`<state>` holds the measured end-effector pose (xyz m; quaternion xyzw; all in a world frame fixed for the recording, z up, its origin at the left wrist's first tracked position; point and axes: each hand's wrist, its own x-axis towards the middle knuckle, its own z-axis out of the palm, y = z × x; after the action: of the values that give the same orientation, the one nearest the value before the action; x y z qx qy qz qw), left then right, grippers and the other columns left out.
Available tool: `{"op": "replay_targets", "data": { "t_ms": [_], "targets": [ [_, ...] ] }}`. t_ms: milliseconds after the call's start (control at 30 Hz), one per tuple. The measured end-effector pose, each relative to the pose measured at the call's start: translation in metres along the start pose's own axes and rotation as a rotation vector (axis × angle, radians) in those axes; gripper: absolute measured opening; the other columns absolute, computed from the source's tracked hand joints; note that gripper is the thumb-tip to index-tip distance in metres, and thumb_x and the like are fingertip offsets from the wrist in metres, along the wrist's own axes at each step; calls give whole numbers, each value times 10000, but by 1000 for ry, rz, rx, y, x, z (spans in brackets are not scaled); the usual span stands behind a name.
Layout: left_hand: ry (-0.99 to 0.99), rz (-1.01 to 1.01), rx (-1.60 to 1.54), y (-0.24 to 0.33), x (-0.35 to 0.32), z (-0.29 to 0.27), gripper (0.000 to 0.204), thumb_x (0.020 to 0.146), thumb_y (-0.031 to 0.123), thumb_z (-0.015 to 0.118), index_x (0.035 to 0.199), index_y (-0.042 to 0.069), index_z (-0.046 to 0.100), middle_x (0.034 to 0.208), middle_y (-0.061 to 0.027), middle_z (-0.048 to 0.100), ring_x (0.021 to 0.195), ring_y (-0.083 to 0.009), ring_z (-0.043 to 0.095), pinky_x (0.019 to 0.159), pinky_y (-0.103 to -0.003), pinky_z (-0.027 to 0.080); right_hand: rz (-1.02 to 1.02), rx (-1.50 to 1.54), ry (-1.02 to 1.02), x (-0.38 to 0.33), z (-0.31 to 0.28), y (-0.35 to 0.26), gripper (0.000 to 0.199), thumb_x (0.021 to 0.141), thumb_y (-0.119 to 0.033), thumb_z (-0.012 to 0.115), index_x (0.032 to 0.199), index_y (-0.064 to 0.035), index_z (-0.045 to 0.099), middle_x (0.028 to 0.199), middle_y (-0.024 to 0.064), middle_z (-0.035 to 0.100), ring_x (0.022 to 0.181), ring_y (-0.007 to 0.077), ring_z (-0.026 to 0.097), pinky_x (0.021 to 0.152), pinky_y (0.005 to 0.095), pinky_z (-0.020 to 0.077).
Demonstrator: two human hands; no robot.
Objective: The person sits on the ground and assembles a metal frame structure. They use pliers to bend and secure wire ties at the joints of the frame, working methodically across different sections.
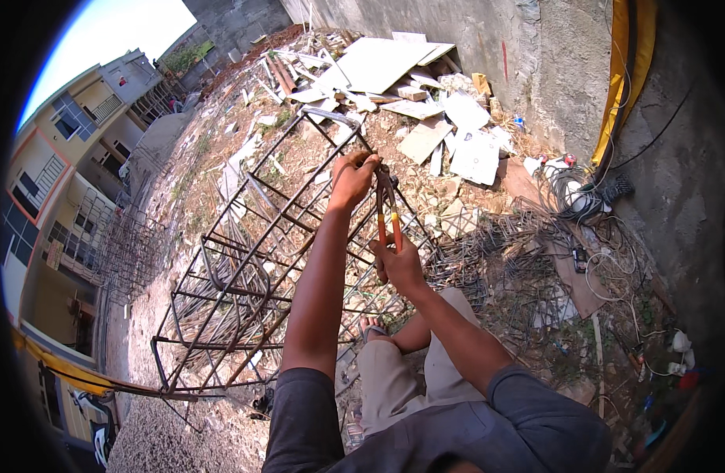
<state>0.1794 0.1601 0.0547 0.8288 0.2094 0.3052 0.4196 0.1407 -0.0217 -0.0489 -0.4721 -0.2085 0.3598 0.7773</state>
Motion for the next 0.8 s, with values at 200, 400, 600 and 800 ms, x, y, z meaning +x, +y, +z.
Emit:
{"op": "replay_targets", "data": {
  "t_ms": [200, 400, 600, 800],
  "targets": [
    [2, 44, 104, -6, 6, 3, 303, 917, 144, 689, 1121, -77, 723, 1077, -207, 760, 981, -274, 727, 905, -359, 545, -209, -708, 181, 2, -33, -7, 694, 842, -430, 823, 1263, -16, 458, 736, 133, 671, 643, 291, 696, 603, 429, 546],
    [-15, -35, 63, -6, 4, -1, 302, 918, 133, 672, 1153, -46, 733, 1086, -208, 761, 986, -271, 729, 907, -352, 543, -655, -1242, 336, 2, -58, -29, 663, 925, -254, 704, 1453, 17, 407, 1185, 247, 607, 963, 397, 691, 793, 497, 567],
    [-15, -24, 81, -7, 4, -4, 301, 919, 145, 681, 1164, -17, 743, 1077, -191, 768, 968, -247, 731, 883, -347, 548, -638, -947, 148, 18, -70, -27, 686, 973, -344, 688, 1466, 55, 428, 1035, 187, 628, 949, 368, 701, 778, 463, 574],
    [-58, -58, 28, 4, -1, -2, 287, 957, 144, 665, 1201, 4, 721, 980, -57, 740, 801, -114, 632, 711, -280, 523, 221, 449, -469, 41, -110, -23, 517, 1037, -384, 615, 1403, -32, 520, 1157, 128, 699, 839, 146, 714, 579, 234, 516]
  ]
}}
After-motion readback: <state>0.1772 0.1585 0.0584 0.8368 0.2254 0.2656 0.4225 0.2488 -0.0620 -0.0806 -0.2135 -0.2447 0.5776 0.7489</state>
